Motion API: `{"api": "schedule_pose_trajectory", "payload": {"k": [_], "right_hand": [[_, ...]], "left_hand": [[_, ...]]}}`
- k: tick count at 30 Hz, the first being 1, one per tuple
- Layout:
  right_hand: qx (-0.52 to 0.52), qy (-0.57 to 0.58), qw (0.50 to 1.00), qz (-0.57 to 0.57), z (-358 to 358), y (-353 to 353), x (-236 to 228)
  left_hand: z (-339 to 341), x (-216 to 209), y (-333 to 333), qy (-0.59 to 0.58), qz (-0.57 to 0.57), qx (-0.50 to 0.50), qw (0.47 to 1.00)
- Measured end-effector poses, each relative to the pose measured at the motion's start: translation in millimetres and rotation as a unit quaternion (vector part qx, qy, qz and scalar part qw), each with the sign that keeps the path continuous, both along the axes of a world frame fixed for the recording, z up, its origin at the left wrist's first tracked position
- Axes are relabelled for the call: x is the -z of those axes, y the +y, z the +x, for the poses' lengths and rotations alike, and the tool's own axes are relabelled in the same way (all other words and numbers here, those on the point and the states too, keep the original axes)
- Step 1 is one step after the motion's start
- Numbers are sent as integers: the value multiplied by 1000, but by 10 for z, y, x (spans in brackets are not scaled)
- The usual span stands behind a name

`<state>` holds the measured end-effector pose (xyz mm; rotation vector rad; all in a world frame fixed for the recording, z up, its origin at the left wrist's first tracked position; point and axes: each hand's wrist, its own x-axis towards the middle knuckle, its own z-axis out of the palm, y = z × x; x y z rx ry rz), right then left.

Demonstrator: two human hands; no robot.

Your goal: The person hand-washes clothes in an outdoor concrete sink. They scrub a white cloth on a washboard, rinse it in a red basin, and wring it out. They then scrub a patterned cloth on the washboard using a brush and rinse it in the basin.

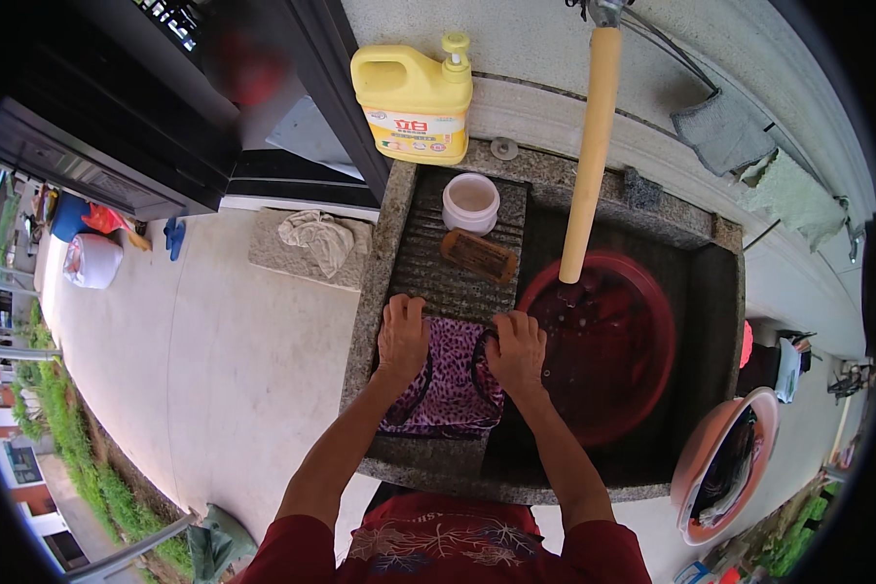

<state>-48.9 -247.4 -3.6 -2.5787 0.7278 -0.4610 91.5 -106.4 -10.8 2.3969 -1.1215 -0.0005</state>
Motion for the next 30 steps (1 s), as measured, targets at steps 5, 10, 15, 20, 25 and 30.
{"api": "schedule_pose_trajectory", "payload": {"k": [5,10,15,20,25,30], "right_hand": [[-9,-138,986,-96,755,-169,-331],[-30,133,991,12,1830,-775,-256],[-30,304,950,65,2268,-1150,319],[-83,283,953,73,2256,-1054,173],[-59,300,949,78,2237,-1064,42],[-74,228,971,-9,2095,-1032,-140]], "left_hand": [[-469,-296,436,101,57,67,991],[-807,-182,709,50,104,98,988],[-836,-132,718,77,138,117,980],[-799,-144,760,88,137,105,981],[-802,-122,748,83,140,112,980],[-812,-67,741,83,139,107,981]]}}
